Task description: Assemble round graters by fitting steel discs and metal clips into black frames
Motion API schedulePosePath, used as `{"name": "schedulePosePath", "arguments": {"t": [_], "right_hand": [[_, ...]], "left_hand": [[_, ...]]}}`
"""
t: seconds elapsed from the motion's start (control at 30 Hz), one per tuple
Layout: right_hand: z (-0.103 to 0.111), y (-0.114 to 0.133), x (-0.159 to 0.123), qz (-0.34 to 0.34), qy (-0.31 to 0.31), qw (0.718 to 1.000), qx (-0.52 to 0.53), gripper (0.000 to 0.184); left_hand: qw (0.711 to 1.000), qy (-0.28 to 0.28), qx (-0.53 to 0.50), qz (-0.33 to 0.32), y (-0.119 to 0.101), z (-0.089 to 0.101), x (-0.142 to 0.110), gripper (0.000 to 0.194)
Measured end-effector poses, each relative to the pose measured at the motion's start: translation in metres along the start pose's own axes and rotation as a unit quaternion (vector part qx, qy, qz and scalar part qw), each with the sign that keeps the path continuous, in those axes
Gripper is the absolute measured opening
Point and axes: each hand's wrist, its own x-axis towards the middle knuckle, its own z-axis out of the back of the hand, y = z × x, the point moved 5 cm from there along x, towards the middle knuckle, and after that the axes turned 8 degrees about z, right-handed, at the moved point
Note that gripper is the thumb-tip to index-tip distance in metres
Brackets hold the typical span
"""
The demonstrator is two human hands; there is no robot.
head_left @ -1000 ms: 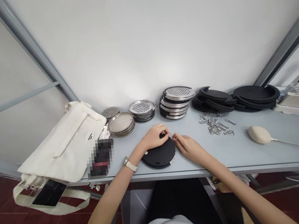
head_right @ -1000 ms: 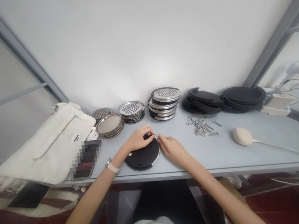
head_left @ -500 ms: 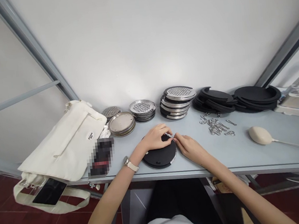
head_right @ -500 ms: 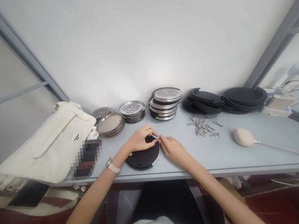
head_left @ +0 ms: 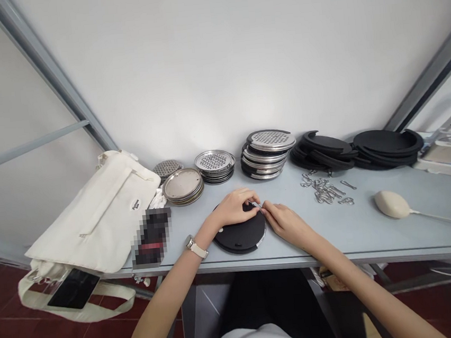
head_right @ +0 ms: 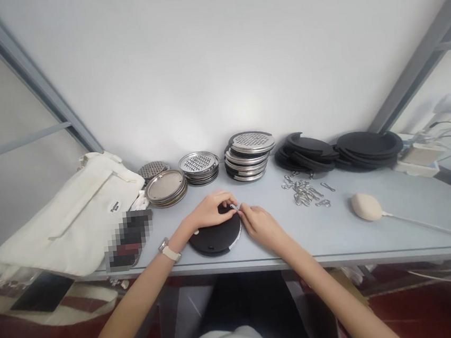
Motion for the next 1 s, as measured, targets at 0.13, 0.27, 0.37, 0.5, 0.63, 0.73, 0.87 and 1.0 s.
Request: {"name": "schedulePosePath", "arguments": {"t": [0.13, 0.27, 0.37, 0.5, 0.63, 0.73, 0.87, 1.0], "right_hand": [[-0.0005, -0.0003, 0.0003, 0.000, -0.004, 1.000, -0.002, 0.023], [-0.0007, -0.0004, 0.0000, 0.003, -0.009, 1.000, -0.006, 0.023], [-0.0005, -0.0009, -0.0005, -0.001, -0.009, 1.000, -0.004, 0.023], [0.0001, -0.0005, -0.0010, 0.000, -0.008, 1.000, -0.004, 0.023], [-0.0002, -0.0007, -0.0013, -0.007, -0.005, 1.000, -0.002, 0.024], [-0.0001, -0.0004, -0.0012, -0.004, -0.009, 1.000, 0.003, 0.024], [0.0007, -0.0003, -0.0007, -0.007, -0.010, 1.000, 0.010, 0.023], [0.0021, 0.0011, 0.0001, -0.007, -0.009, 1.000, 0.012, 0.023]], "left_hand": [[1.000, 0.004, 0.000, 0.002, 0.0000, 0.0003, 0.0003, 0.013], [1.000, 0.006, 0.004, 0.006, -0.0005, 0.0004, 0.0002, 0.013], [1.000, 0.006, 0.004, 0.007, -0.0005, 0.0001, 0.0000, 0.014], [1.000, 0.007, -0.001, 0.010, -0.0003, 0.0000, 0.0003, 0.014], [1.000, 0.007, -0.004, 0.021, 0.0001, 0.0002, 0.0009, 0.014], [1.000, 0.008, -0.004, 0.026, 0.0003, 0.0005, 0.0010, 0.013], [1.000, 0.008, -0.006, 0.021, -0.0001, 0.0005, 0.0007, 0.013], [1.000, 0.008, -0.009, 0.018, 0.0006, -0.0001, 0.0006, 0.013]]}}
